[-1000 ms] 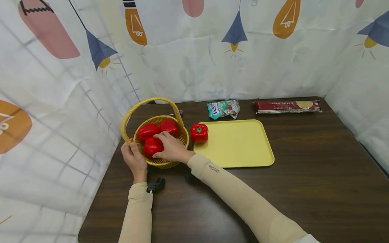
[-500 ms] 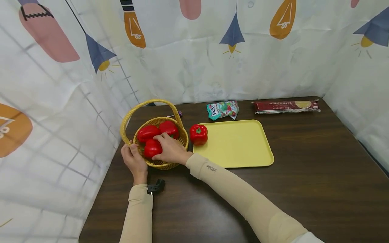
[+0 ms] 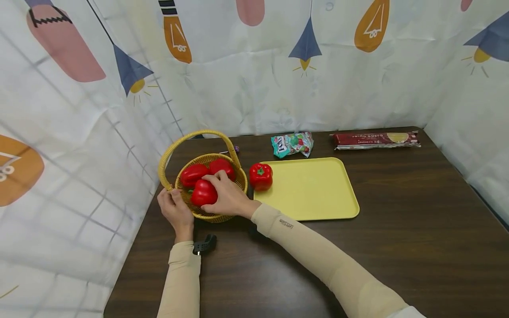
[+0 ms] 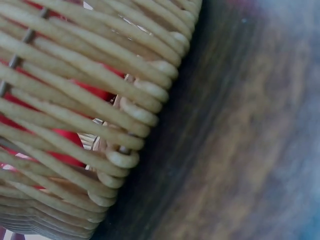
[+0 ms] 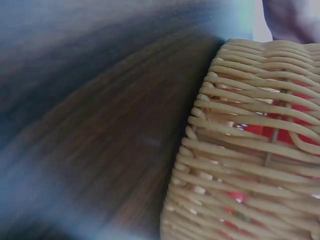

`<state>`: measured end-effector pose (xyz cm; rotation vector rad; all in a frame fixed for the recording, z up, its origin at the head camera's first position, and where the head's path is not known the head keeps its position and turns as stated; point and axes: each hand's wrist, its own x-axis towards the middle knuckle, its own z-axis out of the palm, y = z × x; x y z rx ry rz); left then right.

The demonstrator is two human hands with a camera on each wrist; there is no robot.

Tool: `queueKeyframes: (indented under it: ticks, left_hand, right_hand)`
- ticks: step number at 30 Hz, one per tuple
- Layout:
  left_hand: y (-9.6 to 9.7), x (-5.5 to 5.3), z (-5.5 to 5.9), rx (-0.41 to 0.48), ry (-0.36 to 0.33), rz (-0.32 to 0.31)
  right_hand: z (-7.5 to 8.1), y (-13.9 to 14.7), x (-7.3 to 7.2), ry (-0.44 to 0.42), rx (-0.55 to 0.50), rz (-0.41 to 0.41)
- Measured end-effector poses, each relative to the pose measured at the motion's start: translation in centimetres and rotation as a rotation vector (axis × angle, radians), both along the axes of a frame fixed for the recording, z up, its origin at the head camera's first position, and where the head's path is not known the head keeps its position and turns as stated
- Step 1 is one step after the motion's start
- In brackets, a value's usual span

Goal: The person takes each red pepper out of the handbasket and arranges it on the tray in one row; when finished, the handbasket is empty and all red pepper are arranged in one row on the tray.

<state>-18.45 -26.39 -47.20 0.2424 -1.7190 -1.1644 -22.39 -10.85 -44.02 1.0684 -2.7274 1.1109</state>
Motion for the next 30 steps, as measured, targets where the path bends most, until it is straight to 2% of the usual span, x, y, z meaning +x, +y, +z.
queueKeyframes:
  ticks: [4,10,17,24,30]
  left_hand:
    - [-1.0,-0.7,-1.1,-0.019,-0.025,0.012]
    - [-1.4,-0.8,-1.6,-0.008,-0.04,0.008]
    - [-1.2,-0.8,-1.7,-0.004,-0.007,-0.005]
    - [-1.2,-0.8,-1.6,0.006,-0.023,-0.012]
    - [-1.2,-0.9,-1.7,-0.001,-0.018,-0.007]
  right_hand:
    - [0.4,0.8,0.2,-0.005,-0.064,-0.019]
    - [1.2,2.5,0.7,-0.02,-0.182,-0.054]
    - [1.7,5.9,1.5,-0.061,-0.331,-0.032]
    - [1.4,9.1,1.9,-0.066,-0.462,-0.028]
    - [2.1,11.6,1.2,-0.065,-0.482,-0.082]
